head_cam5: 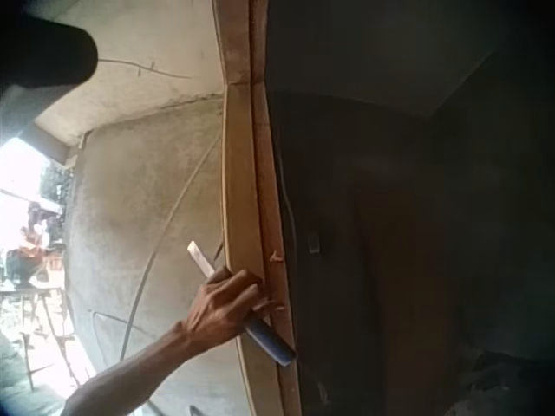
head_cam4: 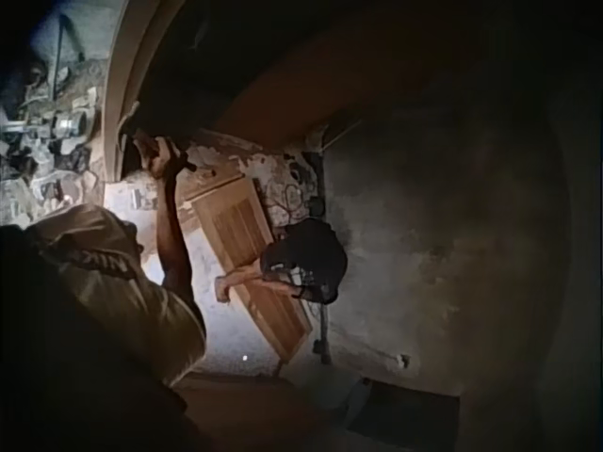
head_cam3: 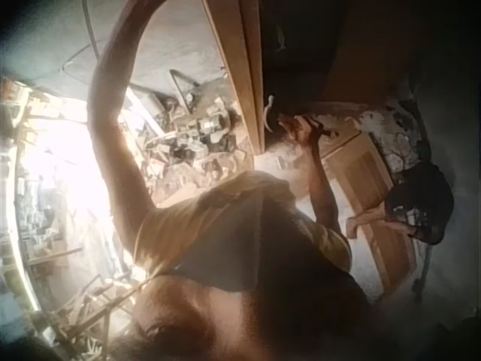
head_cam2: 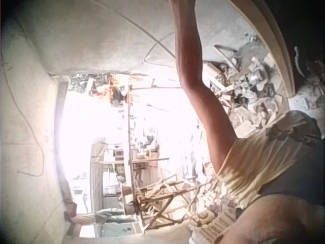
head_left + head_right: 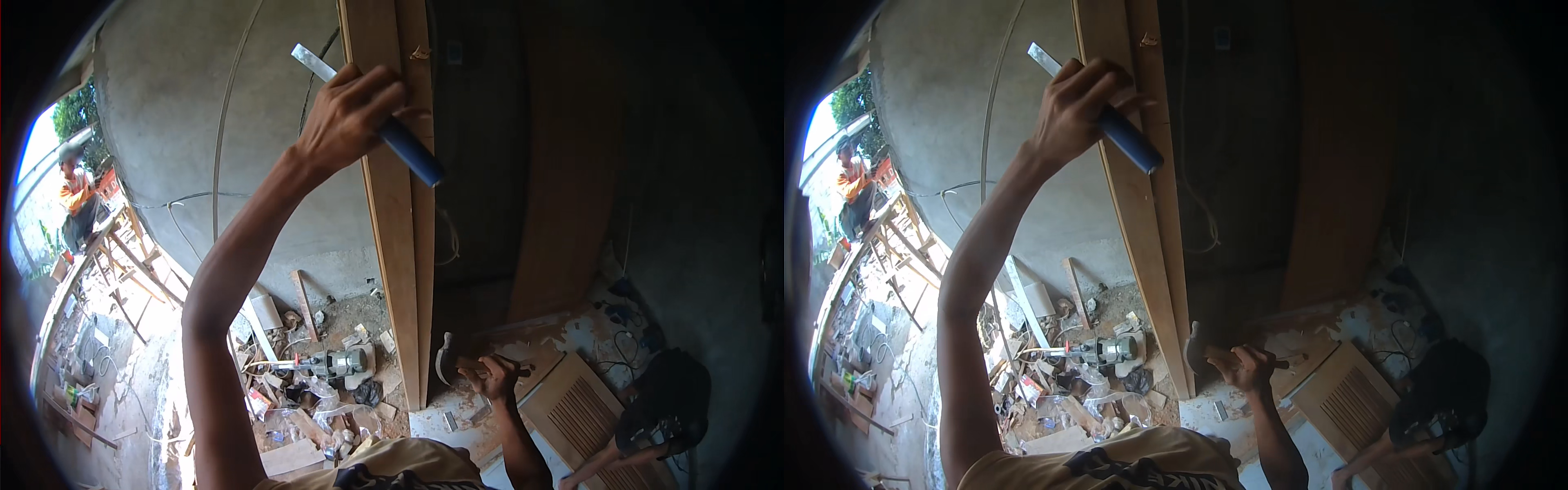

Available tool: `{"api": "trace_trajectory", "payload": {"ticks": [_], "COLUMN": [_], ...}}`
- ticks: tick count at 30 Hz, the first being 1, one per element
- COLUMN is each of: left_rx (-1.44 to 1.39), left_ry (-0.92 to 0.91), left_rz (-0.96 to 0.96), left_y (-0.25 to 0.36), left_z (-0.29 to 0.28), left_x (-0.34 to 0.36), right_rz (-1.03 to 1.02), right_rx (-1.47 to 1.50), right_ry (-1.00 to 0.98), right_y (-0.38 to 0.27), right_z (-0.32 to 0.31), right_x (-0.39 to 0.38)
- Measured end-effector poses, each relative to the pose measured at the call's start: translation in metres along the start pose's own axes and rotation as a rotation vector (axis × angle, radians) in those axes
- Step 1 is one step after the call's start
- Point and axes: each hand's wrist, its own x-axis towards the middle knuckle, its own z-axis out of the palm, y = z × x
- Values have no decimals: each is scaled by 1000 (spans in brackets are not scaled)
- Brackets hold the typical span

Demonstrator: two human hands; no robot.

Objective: The person aligns a door hinge against a wooden door frame and marks its outline using a chisel. Then, the person chisels the marked section of the door frame using the chisel and a hammer.

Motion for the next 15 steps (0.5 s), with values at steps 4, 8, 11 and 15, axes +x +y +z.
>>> {"api": "trace_trajectory", "payload": {"ticks": [4, 8, 11, 15], "left_rx": [-10, -86, -44, -88], "left_ry": [44, 41, 262, 244], "left_rz": [-270, -344, -424, -840], "left_y": [-23, -25, -44, -14], "left_z": [18, 29, 12, -37], "left_x": [15, 27, 35, 51], "right_rz": [63, 58, 174, 228], "right_rx": [57, 61, 39, 26], "right_ry": [-17, 45, -82, -29], "right_y": [-18, -24, -27, -30], "right_z": [6, 9, 14, 8], "right_x": [3, -11, -34, -54]}}
